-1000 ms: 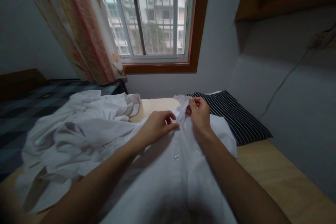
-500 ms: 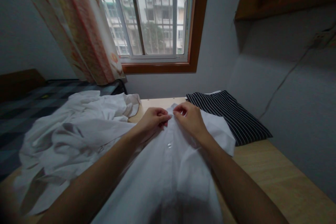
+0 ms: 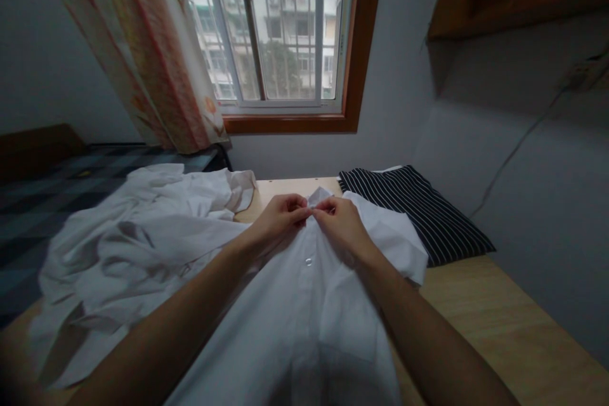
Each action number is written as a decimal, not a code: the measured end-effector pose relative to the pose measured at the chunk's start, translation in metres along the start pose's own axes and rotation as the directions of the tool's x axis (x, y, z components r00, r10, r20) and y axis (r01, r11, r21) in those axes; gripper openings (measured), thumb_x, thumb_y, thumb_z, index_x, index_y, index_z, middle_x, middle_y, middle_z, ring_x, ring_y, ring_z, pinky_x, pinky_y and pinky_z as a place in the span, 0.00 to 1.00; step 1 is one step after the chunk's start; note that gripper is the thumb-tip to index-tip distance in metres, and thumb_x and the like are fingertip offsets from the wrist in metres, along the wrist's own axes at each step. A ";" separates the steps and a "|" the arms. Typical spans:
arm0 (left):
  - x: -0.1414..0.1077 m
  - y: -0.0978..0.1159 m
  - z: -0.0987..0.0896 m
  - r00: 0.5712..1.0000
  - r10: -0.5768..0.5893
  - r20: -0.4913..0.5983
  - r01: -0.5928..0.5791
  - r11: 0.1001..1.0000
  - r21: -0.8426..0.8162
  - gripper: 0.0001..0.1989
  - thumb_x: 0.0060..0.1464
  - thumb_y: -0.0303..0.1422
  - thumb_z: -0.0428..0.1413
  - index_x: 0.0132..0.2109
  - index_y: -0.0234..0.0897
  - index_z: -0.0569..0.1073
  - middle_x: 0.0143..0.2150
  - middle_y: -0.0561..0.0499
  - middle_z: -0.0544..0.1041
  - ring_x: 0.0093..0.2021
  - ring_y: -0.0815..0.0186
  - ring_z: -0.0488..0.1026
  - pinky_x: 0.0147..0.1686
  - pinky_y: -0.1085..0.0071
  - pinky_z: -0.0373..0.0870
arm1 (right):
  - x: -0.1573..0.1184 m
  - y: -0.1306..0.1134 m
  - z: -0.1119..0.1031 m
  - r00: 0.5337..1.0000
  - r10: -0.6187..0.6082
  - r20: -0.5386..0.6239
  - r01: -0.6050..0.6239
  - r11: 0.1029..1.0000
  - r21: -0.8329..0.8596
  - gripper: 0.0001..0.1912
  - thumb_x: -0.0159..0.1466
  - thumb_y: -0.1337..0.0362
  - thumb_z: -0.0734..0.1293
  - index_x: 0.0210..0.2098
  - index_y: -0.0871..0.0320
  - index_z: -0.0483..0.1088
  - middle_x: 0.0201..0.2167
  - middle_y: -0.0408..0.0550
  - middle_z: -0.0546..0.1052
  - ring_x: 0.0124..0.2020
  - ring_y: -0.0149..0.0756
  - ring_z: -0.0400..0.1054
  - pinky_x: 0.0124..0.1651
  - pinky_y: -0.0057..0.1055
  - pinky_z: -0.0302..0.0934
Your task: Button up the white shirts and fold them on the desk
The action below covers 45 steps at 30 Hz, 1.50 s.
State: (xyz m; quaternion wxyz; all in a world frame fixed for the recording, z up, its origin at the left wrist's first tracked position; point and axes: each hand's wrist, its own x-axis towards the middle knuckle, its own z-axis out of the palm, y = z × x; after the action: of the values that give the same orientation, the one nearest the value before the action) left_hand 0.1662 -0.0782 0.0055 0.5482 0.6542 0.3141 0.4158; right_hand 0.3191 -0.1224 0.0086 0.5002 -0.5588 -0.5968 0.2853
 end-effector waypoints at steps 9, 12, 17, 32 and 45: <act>-0.001 0.009 -0.002 1.000 0.026 -0.015 -0.022 0.978 0.207 0.08 0.43 0.33 0.60 0.26 0.33 0.70 0.22 0.55 0.68 0.24 0.72 0.63 0.25 0.76 0.57 | -0.004 0.004 0.005 0.999 -0.009 -0.054 0.008 1.000 -0.014 0.08 0.54 0.59 0.68 0.26 0.59 0.73 0.23 0.45 0.75 0.26 0.34 0.67 0.29 0.29 0.57; -0.003 0.013 0.001 0.996 0.078 -0.045 -0.058 0.941 0.332 0.05 0.44 0.30 0.59 0.26 0.33 0.71 0.23 0.55 0.69 0.26 0.72 0.63 0.26 0.76 0.57 | -0.008 0.006 0.010 0.985 -0.071 -0.158 0.043 0.985 -0.169 0.07 0.55 0.60 0.67 0.27 0.58 0.74 0.25 0.45 0.75 0.28 0.35 0.67 0.31 0.30 0.57; -0.006 0.016 0.005 0.996 0.084 0.002 -0.081 0.960 0.267 0.04 0.48 0.29 0.55 0.28 0.32 0.72 0.22 0.55 0.69 0.24 0.72 0.64 0.27 0.76 0.60 | -0.006 0.011 0.013 0.998 -0.024 -0.058 0.030 0.994 0.107 0.09 0.56 0.59 0.66 0.26 0.59 0.73 0.25 0.45 0.75 0.27 0.33 0.66 0.31 0.29 0.57; 0.000 0.008 -0.003 0.982 0.184 -0.037 -0.170 0.958 0.232 0.03 0.46 0.27 0.57 0.32 0.34 0.71 0.25 0.55 0.71 0.26 0.72 0.67 0.28 0.77 0.62 | -0.001 0.008 0.011 0.992 0.120 0.025 -0.122 0.939 0.320 0.13 0.51 0.55 0.69 0.22 0.59 0.67 0.15 0.37 0.65 0.17 0.25 0.55 0.20 0.25 0.47; -0.027 0.063 -0.003 0.967 0.034 0.251 -0.205 0.684 0.700 0.06 0.51 0.33 0.58 0.29 0.36 0.74 0.26 0.52 0.73 0.25 0.69 0.66 0.26 0.74 0.57 | 0.003 -0.004 -0.001 0.954 0.069 -0.292 0.068 0.898 0.435 0.10 0.56 0.56 0.66 0.29 0.56 0.65 0.23 0.40 0.71 0.24 0.30 0.67 0.28 0.28 0.64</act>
State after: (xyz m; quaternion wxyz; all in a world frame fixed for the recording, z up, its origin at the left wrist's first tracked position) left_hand 0.1485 -0.1125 0.0619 0.2501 0.8770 0.3462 0.2202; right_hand 0.3185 -0.1203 0.0131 0.6980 -0.4683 -0.4337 0.3247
